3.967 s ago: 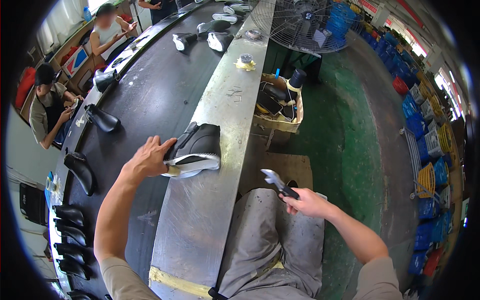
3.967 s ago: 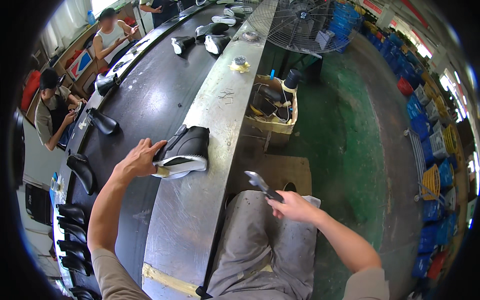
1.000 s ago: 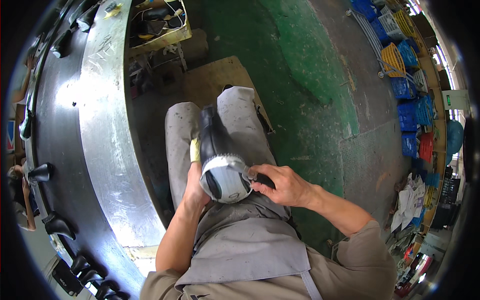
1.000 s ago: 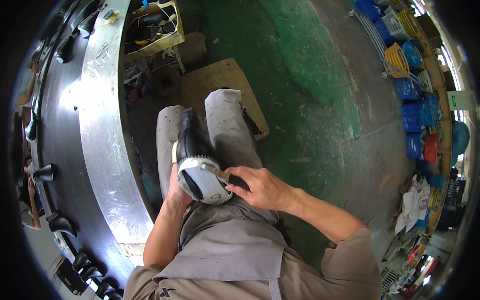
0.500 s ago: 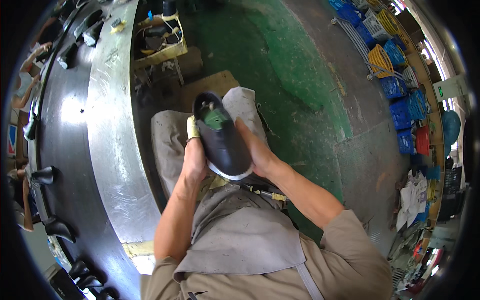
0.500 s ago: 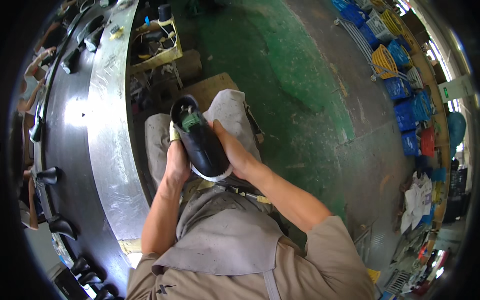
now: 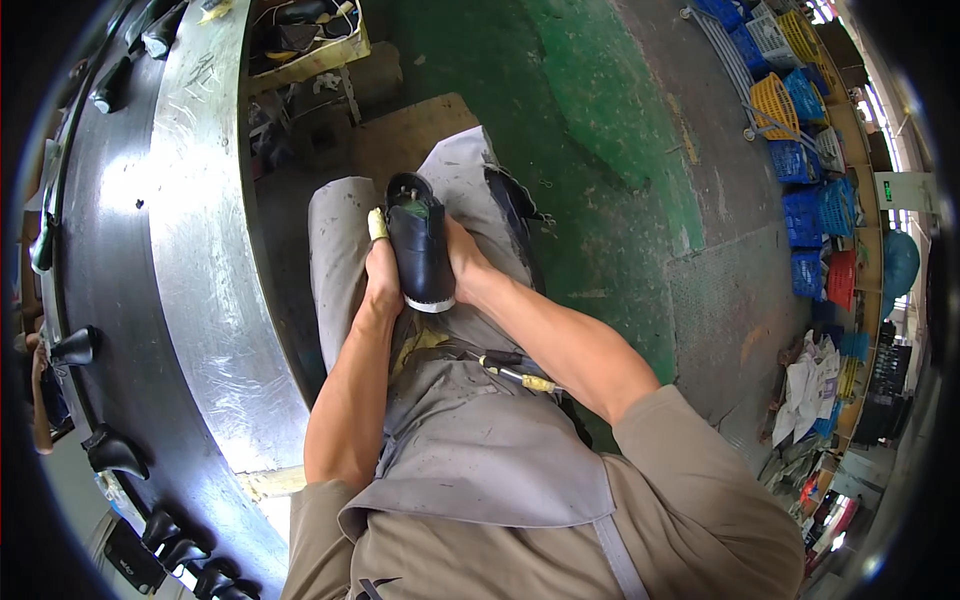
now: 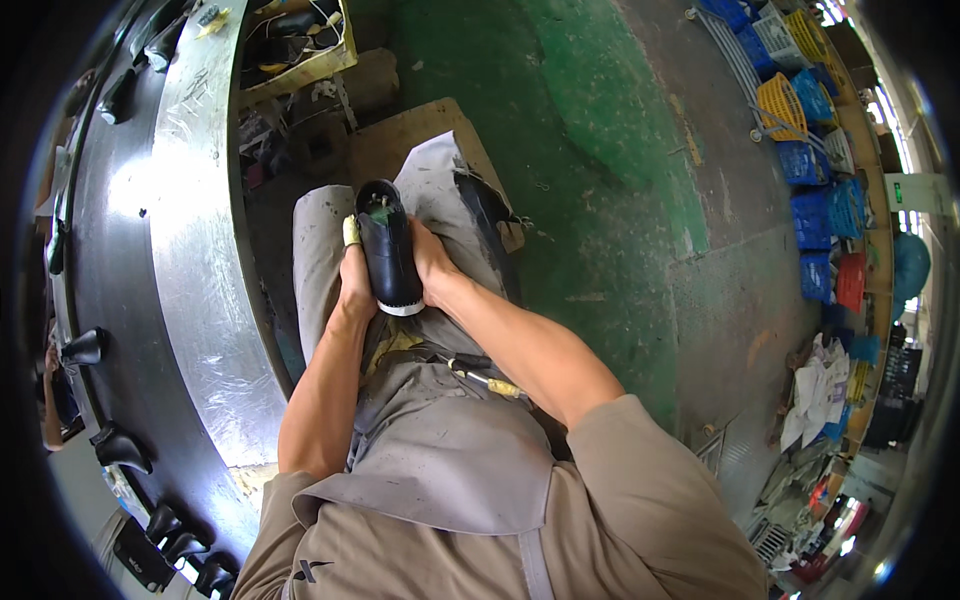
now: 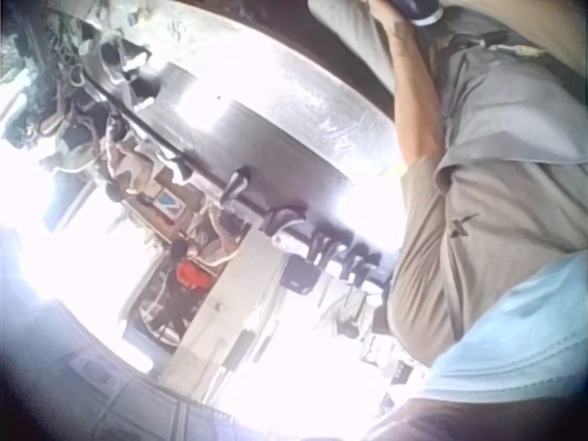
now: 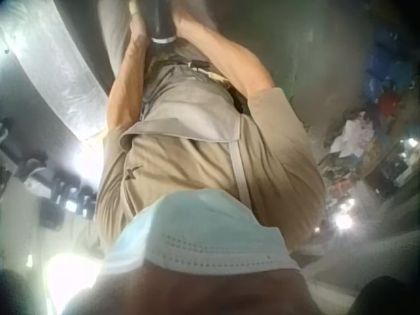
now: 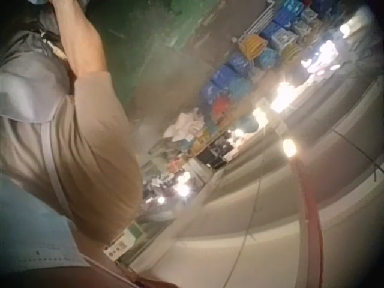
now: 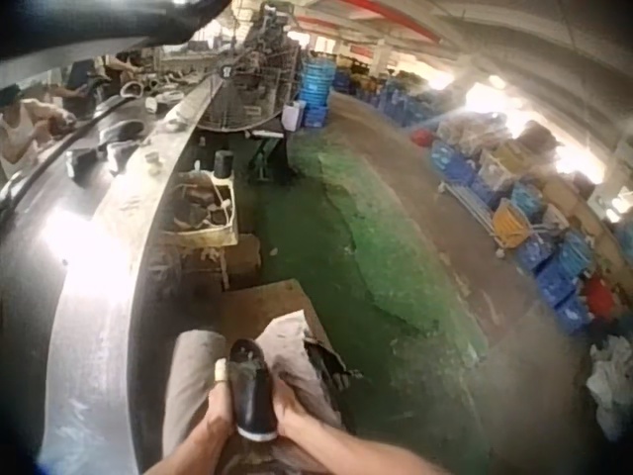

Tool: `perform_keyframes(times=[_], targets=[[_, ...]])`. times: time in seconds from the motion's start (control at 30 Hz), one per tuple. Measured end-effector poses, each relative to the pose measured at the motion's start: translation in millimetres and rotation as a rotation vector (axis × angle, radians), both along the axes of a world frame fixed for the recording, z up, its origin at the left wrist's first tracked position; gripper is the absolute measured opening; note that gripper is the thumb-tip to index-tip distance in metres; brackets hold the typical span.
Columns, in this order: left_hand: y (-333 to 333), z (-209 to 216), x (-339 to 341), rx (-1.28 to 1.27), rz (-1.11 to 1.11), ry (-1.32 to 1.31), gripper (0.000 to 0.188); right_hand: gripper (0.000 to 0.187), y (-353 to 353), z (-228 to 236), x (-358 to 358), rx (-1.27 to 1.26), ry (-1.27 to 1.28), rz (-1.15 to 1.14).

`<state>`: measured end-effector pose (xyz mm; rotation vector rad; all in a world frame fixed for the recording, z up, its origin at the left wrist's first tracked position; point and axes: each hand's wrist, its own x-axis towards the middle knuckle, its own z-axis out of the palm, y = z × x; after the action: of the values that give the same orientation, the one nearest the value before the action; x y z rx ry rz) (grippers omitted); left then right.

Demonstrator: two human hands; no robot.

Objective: The person takes shoes on shoe lasts from a conveyor belt, presses and shapes the bottom edges using pliers, and places the shoe lasts back onto the conveyor belt.

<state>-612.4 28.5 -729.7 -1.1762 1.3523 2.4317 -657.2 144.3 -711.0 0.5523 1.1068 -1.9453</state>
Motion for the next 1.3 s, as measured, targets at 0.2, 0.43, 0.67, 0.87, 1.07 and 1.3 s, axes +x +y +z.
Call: perform_keyframes(times=[0.2,0.43,0.67,0.87,1.07,1.3], targets=[[-18,-21,16,-0.145,0.052,0.267,0.077,0.048,3,-25,25,-0.155,0.182,-0.049],[-27,57,11,0.233,-0.023,0.023,0.053,0.04,62,36,27,0.445,1.231,0.288],[-5,48,5,-0.043,-0.019,0.061,0.059,0.02,110,141,57,0.55,1.435,0.493],[2,20,-2,-0.418,-0.167,-0.113,0.082,0.029,85,138,56,0.84,1.667,0.649],[3,39,-5,-0.464,-0.299,-0.151,0.091,0.04,95,145,34,0.852,1.585,0.94],[6,86,-8,-0.377,-0.313,-0.219,0.083,0.039,98,146,17,0.796,1.657,1.179]])
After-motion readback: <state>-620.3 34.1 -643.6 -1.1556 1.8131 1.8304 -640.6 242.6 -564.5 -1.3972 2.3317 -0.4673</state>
